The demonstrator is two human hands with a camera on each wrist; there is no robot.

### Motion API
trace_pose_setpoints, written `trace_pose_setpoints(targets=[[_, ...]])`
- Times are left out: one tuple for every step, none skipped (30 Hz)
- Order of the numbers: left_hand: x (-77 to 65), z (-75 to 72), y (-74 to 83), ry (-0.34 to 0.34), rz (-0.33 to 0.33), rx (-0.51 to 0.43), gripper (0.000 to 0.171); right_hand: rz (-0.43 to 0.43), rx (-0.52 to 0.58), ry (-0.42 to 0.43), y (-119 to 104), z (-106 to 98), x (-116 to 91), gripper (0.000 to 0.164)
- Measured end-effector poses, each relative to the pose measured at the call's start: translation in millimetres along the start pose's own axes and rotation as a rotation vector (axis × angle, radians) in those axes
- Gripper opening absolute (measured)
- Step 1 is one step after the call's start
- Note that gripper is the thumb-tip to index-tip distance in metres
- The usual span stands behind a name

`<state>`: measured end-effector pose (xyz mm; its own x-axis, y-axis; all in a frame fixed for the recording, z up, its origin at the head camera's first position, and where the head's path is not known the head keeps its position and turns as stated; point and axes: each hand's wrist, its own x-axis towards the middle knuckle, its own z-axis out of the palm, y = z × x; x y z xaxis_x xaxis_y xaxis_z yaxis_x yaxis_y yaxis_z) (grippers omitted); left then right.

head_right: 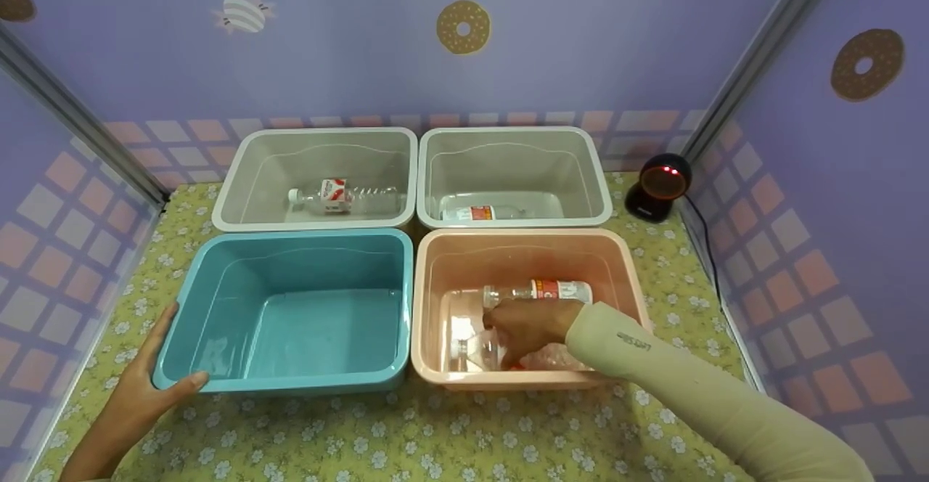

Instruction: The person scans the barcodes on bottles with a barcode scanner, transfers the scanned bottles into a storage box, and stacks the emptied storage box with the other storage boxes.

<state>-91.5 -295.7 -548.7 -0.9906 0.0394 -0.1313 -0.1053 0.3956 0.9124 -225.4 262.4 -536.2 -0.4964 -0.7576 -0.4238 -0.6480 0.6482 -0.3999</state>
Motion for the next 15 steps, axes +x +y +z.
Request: trace_pose_setpoints(targets=[[-0.1, 0.1, 0.0, -0.001, 0.003, 0.000, 0.116, -0.001, -0.002, 0.014, -1, -2, -1, 0.043], [-0.1, 0.0, 0.0, -0.001, 0.002, 0.001, 0.116, 0.001, 0.004, 0.025, -2, -4, -3, 0.046], [-0.1, -0.1, 0.1, -0.002, 0.000, 0.001, 0.116, 0.001, 0.005, 0.038, -2, -6, -4, 0.050], [-0.1, -0.3, 0.1, -0.001, -0.001, 0.005, 0.117, 0.001, 0.007, 0.050, -3, -9, -5, 0.052], [0.0, -0.3, 0.2, -0.001, -0.003, 0.004, 0.117, -0.002, 0.012, 0.063, -3, -11, -7, 0.054], [0.0, -0.3, 0.1, -0.001, -0.005, 0.004, 0.117, 0.005, 0.023, 0.070, -4, -13, -8, 0.052], [0.0, -0.3, 0.0, 0.000, -0.006, 0.007, 0.117, 0.011, 0.031, 0.078, -4, -15, -9, 0.052], [-0.1, -0.3, -0.1, 0.001, -0.007, 0.009, 0.117, 0.015, 0.038, 0.084, -5, -17, -10, 0.050], [-0.2, -0.4, -0.2, 0.001, -0.009, 0.012, 0.117, 0.020, 0.048, 0.091, -5, -18, -12, 0.049], [-0.1, -0.4, -0.3, 0.001, -0.011, 0.013, 0.117, 0.024, 0.059, 0.097, -6, -20, -13, 0.048], [0.0, -0.4, -0.3, 0.001, -0.013, 0.012, 0.117, 0.029, 0.069, 0.104, -6, -22, -14, 0.048], [0.1, -0.4, -0.3, 0.000, -0.015, 0.014, 0.117, 0.037, 0.074, 0.111, -6, -24, -16, 0.049], [0.2, -0.4, -0.3, 0.000, -0.017, 0.015, 0.117, 0.039, 0.075, 0.119, -7, -25, -17, 0.050], [0.3, -0.4, -0.4, -0.002, -0.020, 0.014, 0.117, 0.035, 0.080, 0.128, -7, -26, -19, 0.051], [0.5, -0.3, -0.4, -0.002, -0.022, 0.013, 0.117, 0.032, 0.087, 0.137, -7, -28, -20, 0.053]])
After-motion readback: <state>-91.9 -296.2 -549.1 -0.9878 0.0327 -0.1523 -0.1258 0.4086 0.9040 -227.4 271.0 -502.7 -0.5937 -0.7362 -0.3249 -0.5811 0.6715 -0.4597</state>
